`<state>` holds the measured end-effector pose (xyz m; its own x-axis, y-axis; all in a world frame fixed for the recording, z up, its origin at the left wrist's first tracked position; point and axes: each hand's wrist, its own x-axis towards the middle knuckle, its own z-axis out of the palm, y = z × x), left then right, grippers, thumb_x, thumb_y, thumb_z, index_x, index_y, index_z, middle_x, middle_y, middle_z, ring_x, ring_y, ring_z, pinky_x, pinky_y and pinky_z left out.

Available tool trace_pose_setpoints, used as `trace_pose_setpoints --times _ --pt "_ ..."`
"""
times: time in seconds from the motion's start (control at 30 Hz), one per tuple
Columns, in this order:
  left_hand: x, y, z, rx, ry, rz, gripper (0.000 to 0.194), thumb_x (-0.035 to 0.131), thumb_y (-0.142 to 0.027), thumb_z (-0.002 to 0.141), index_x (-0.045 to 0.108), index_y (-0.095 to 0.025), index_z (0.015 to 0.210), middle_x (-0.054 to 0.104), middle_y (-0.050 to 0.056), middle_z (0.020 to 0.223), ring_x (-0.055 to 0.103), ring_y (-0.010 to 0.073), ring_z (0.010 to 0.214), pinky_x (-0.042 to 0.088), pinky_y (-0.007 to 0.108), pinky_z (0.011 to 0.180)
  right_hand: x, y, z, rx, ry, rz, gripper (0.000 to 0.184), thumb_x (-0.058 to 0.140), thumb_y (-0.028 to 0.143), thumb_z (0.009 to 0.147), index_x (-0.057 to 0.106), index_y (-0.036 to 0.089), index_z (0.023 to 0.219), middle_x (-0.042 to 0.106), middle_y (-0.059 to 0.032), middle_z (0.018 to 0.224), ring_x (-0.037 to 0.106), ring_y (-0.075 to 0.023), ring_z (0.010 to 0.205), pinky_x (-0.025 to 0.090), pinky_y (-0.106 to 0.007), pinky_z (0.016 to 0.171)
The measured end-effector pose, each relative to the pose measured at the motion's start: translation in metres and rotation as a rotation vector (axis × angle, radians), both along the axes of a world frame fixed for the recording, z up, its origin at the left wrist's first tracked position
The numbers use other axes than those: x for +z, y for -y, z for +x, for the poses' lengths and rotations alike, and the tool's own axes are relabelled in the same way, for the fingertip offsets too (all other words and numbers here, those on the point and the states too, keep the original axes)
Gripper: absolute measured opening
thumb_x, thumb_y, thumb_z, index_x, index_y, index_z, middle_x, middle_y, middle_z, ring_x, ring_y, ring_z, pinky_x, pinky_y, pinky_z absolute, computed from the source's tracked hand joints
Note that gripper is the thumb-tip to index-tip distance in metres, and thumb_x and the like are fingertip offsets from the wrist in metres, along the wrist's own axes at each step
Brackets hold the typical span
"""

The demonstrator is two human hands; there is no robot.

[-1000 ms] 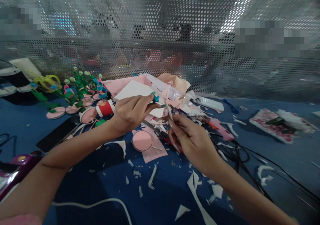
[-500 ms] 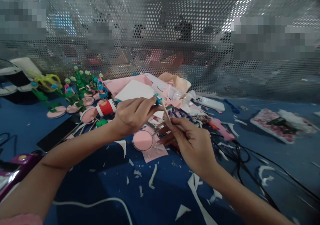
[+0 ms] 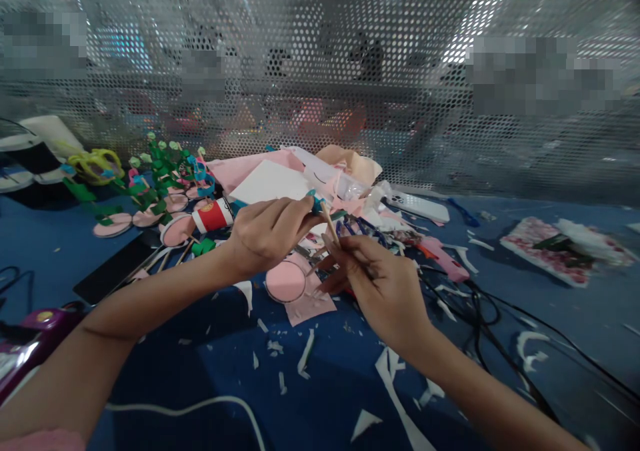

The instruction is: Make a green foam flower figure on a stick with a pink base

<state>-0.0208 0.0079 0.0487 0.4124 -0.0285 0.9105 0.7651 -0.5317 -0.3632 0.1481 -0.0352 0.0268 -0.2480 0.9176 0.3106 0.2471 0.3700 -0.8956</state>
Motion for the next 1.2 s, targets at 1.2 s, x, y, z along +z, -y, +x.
trace_pose_setpoints --times 1.2 --pt "0.028 -0.014 -0.029 -0.478 0.018 -0.919 0.053 0.073 -0.019 0.067 0.058 -0.025 0.118 0.071 0.003 0.099 0.069 0.0171 0.088 0.058 0.023 0.077 0.001 -0.008 0.011 -0.196 0.238 0.413 0.016 0.049 0.024 0.087 0.064 0.019 0.089 0.071 -0.0040 0.078 0.067 -0.0145 0.057 0.050 -0.022 0.052"
